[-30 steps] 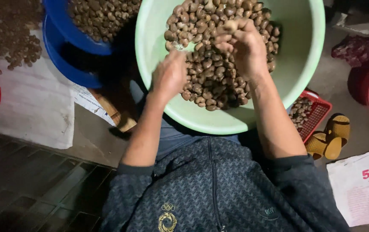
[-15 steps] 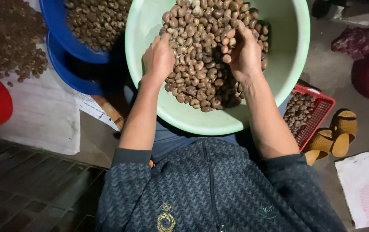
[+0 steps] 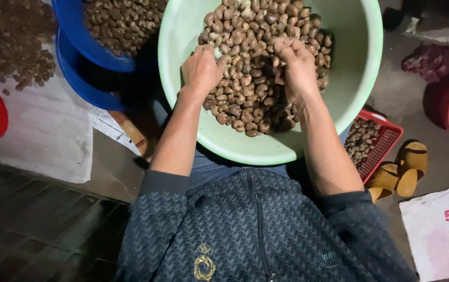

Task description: The person sits in front of a large green basin filled with cashew nuts and picks through them by hand, lifting handfuls and moving selected nuts aside into a red basket and onto a pile next to the basin. They continue sorting through the basin for the whole episode.

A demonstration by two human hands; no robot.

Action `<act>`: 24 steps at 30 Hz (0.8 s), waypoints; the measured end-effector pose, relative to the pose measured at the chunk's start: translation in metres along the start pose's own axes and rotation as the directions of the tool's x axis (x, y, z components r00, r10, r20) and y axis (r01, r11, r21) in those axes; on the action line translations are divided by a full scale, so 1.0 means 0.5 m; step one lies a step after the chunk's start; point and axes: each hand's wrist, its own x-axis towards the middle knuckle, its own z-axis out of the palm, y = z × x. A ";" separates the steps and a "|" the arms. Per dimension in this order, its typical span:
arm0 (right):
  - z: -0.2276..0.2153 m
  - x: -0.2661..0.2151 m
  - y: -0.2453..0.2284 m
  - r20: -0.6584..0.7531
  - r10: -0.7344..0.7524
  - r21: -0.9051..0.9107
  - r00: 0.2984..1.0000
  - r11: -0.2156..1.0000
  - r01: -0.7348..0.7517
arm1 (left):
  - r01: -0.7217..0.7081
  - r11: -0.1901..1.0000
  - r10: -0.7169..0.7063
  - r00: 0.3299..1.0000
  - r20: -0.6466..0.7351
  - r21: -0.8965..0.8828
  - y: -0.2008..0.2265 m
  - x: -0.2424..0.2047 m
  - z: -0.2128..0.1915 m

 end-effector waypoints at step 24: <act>0.183 0.155 0.183 0.497 -0.347 -0.863 0.796 -0.295 0.410 | -0.003 -0.327 0.066 0.997 -0.026 -0.945 -0.069 -0.223 -0.169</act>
